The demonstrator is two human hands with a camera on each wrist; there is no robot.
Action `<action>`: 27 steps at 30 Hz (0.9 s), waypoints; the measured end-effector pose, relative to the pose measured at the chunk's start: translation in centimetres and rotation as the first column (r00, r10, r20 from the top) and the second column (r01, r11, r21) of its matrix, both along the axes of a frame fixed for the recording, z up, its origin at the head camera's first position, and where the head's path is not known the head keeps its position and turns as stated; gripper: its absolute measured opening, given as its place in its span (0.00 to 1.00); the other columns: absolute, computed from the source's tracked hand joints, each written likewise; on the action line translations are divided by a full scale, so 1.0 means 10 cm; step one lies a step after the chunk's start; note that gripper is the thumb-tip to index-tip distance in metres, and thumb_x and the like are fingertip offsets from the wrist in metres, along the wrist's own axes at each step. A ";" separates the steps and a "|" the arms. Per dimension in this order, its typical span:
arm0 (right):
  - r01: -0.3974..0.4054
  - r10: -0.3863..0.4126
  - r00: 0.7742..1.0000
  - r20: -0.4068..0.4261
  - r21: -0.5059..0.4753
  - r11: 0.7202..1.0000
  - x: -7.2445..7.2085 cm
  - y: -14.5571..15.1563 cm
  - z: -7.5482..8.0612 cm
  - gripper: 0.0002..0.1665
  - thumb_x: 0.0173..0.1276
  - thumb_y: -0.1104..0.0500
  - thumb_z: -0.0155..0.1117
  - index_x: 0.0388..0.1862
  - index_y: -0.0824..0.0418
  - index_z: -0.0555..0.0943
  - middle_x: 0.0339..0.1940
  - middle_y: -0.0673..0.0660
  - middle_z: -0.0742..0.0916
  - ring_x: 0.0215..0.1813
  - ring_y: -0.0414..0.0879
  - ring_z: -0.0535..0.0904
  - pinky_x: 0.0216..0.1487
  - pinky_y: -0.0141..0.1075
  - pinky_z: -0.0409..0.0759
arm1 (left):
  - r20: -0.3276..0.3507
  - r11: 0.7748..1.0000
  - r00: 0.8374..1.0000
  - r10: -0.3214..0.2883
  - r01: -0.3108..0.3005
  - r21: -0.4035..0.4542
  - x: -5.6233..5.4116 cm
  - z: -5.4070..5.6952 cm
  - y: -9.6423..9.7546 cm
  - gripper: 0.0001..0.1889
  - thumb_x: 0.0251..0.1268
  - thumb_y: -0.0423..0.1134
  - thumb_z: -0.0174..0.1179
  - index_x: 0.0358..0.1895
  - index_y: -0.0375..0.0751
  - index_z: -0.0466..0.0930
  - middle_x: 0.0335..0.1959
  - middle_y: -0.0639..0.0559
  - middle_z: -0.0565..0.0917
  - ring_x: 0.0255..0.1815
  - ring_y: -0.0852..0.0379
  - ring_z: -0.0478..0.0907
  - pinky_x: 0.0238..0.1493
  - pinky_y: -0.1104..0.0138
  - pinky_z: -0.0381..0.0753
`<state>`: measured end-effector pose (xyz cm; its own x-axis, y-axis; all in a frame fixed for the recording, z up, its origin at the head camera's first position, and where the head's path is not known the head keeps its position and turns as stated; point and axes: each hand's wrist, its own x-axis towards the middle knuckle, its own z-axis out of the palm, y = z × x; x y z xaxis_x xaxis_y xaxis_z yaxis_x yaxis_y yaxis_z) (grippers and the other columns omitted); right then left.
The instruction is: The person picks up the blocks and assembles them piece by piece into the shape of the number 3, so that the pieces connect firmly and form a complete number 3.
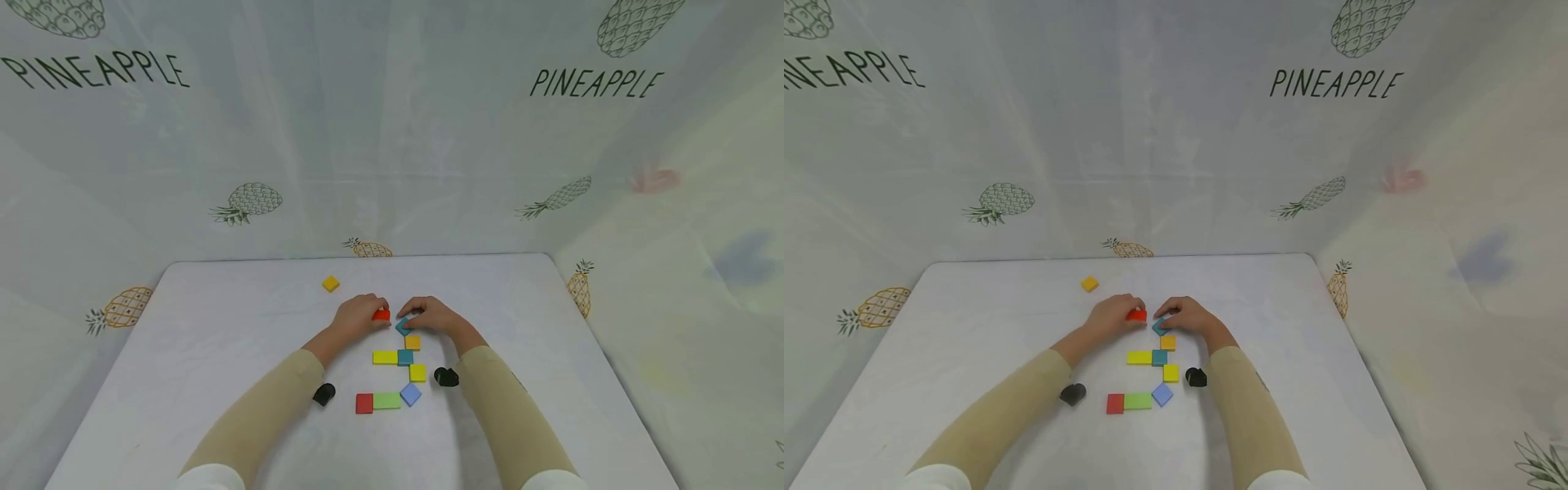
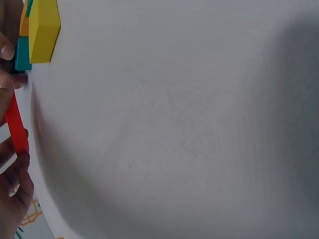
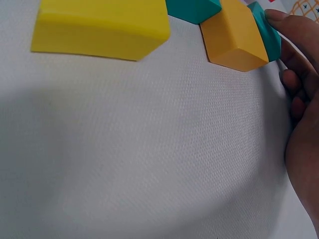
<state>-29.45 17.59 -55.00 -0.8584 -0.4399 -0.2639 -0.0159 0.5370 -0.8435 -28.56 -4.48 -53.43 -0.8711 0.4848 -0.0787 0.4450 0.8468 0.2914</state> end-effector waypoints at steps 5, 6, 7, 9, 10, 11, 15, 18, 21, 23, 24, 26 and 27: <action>0.001 -0.001 1.000 -0.003 -0.004 1.000 0.01 0.00 0.00 0.10 0.64 0.62 0.69 0.44 0.54 0.87 0.45 0.47 0.85 0.51 0.46 0.74 0.59 0.43 0.71 | 0.003 1.000 1.000 -0.004 0.004 -0.020 0.03 -0.04 0.05 0.19 0.59 0.54 0.68 0.48 0.49 0.81 0.33 0.58 0.76 0.34 0.58 0.72 0.40 0.66 0.77; 0.002 -0.002 1.000 -0.006 -0.005 1.000 0.00 0.01 0.00 0.10 0.64 0.62 0.69 0.44 0.54 0.87 0.45 0.47 0.85 0.51 0.46 0.74 0.59 0.43 0.71 | 0.003 1.000 1.000 -0.003 0.003 -0.025 0.03 -0.05 0.06 0.19 0.59 0.54 0.68 0.48 0.49 0.81 0.33 0.58 0.76 0.34 0.58 0.72 0.40 0.67 0.76; 0.002 -0.002 1.000 -0.008 -0.005 1.000 0.00 0.01 -0.01 0.10 0.64 0.62 0.69 0.44 0.53 0.87 0.45 0.46 0.85 0.51 0.46 0.74 0.59 0.43 0.70 | 0.004 1.000 1.000 -0.003 0.003 -0.027 0.03 -0.05 0.07 0.19 0.59 0.54 0.68 0.48 0.49 0.81 0.33 0.57 0.76 0.34 0.58 0.72 0.40 0.66 0.76; 0.002 -0.002 1.000 -0.013 -0.004 1.000 0.00 0.01 -0.01 0.10 0.64 0.62 0.69 0.44 0.53 0.87 0.45 0.46 0.85 0.51 0.46 0.74 0.59 0.44 0.70 | 0.000 0.999 1.000 -0.004 0.004 -0.039 0.04 -0.08 0.08 0.19 0.58 0.54 0.69 0.48 0.50 0.81 0.34 0.57 0.75 0.35 0.58 0.71 0.40 0.67 0.76; 0.001 -0.001 1.000 -0.014 -0.002 1.000 0.00 0.02 -0.01 0.10 0.64 0.62 0.69 0.44 0.53 0.87 0.45 0.46 0.85 0.51 0.46 0.74 0.59 0.44 0.70 | -0.001 0.999 1.000 -0.004 0.004 -0.044 0.04 -0.09 0.08 0.19 0.58 0.54 0.69 0.48 0.50 0.81 0.35 0.56 0.75 0.35 0.58 0.71 0.41 0.67 0.76; 0.001 -0.001 1.000 -0.015 -0.002 1.000 0.00 0.02 -0.01 0.10 0.64 0.62 0.69 0.44 0.53 0.87 0.45 0.46 0.85 0.51 0.46 0.74 0.59 0.44 0.70 | -0.002 0.999 1.000 -0.004 0.003 -0.047 0.04 -0.11 0.08 0.19 0.58 0.54 0.69 0.49 0.50 0.81 0.36 0.56 0.75 0.35 0.58 0.71 0.41 0.67 0.76; -0.002 0.002 1.000 -0.014 -0.002 1.000 -0.01 0.01 -0.01 0.10 0.63 0.61 0.69 0.44 0.53 0.87 0.45 0.46 0.85 0.51 0.46 0.74 0.59 0.44 0.70 | 0.001 1.000 1.000 0.014 -0.014 -0.028 0.05 -0.18 0.06 0.19 0.58 0.51 0.70 0.50 0.50 0.81 0.37 0.55 0.74 0.36 0.57 0.71 0.42 0.67 0.76; -0.002 0.002 1.000 -0.008 -0.005 1.000 -0.01 0.01 0.00 0.10 0.64 0.61 0.69 0.44 0.53 0.87 0.45 0.46 0.85 0.51 0.46 0.74 0.59 0.44 0.70 | 0.016 0.999 0.999 0.042 -0.042 0.019 0.05 -0.21 0.02 0.19 0.58 0.49 0.70 0.51 0.48 0.81 0.37 0.55 0.74 0.36 0.57 0.71 0.42 0.66 0.77; 0.001 -0.001 1.000 -0.002 -0.001 1.000 -0.01 0.01 -0.01 0.10 0.64 0.61 0.69 0.43 0.52 0.87 0.45 0.46 0.85 0.51 0.46 0.74 0.59 0.45 0.70 | 0.030 0.996 0.997 0.071 -0.073 0.052 0.05 -0.24 -0.02 0.19 0.58 0.49 0.70 0.51 0.48 0.82 0.37 0.55 0.74 0.36 0.58 0.72 0.42 0.67 0.77; 0.002 -0.002 1.000 -0.002 0.001 1.000 -0.02 0.02 -0.02 0.10 0.63 0.61 0.69 0.44 0.53 0.87 0.45 0.46 0.85 0.51 0.46 0.74 0.59 0.45 0.70 | 0.036 0.994 0.996 0.087 -0.089 0.061 0.05 -0.26 -0.05 0.20 0.58 0.50 0.70 0.51 0.49 0.82 0.38 0.56 0.74 0.37 0.59 0.72 0.42 0.68 0.77; 0.003 -0.003 1.000 -0.001 0.002 1.000 -0.02 0.02 -0.03 0.10 0.63 0.60 0.70 0.44 0.53 0.87 0.45 0.46 0.85 0.51 0.46 0.74 0.59 0.45 0.70 | 0.040 0.993 0.995 0.095 -0.097 0.066 0.05 -0.27 -0.07 0.20 0.58 0.51 0.70 0.52 0.50 0.81 0.38 0.56 0.74 0.37 0.59 0.72 0.42 0.68 0.77; 0.005 -0.005 1.000 0.000 0.008 1.000 -0.03 0.02 -0.03 0.10 0.63 0.60 0.70 0.43 0.52 0.87 0.45 0.46 0.85 0.51 0.46 0.74 0.59 0.45 0.70 | 0.057 0.989 0.992 0.111 -0.116 0.088 0.06 -0.28 -0.11 0.20 0.58 0.50 0.70 0.52 0.50 0.81 0.39 0.56 0.74 0.38 0.59 0.72 0.44 0.67 0.77; 0.006 -0.006 1.000 0.001 0.012 1.000 -0.03 0.02 -0.04 0.09 0.63 0.60 0.70 0.43 0.52 0.87 0.45 0.46 0.85 0.51 0.46 0.74 0.59 0.45 0.70 | 0.069 0.986 0.990 0.119 -0.126 0.106 0.06 -0.29 -0.12 0.20 0.58 0.50 0.70 0.53 0.50 0.81 0.39 0.56 0.74 0.39 0.59 0.72 0.44 0.67 0.76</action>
<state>-29.75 17.77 -55.37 -0.8608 -0.4316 -0.2696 -0.0122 0.5470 -0.8370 -27.96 -5.72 -56.31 -0.9196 0.3832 -0.0867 0.3177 0.8551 0.4097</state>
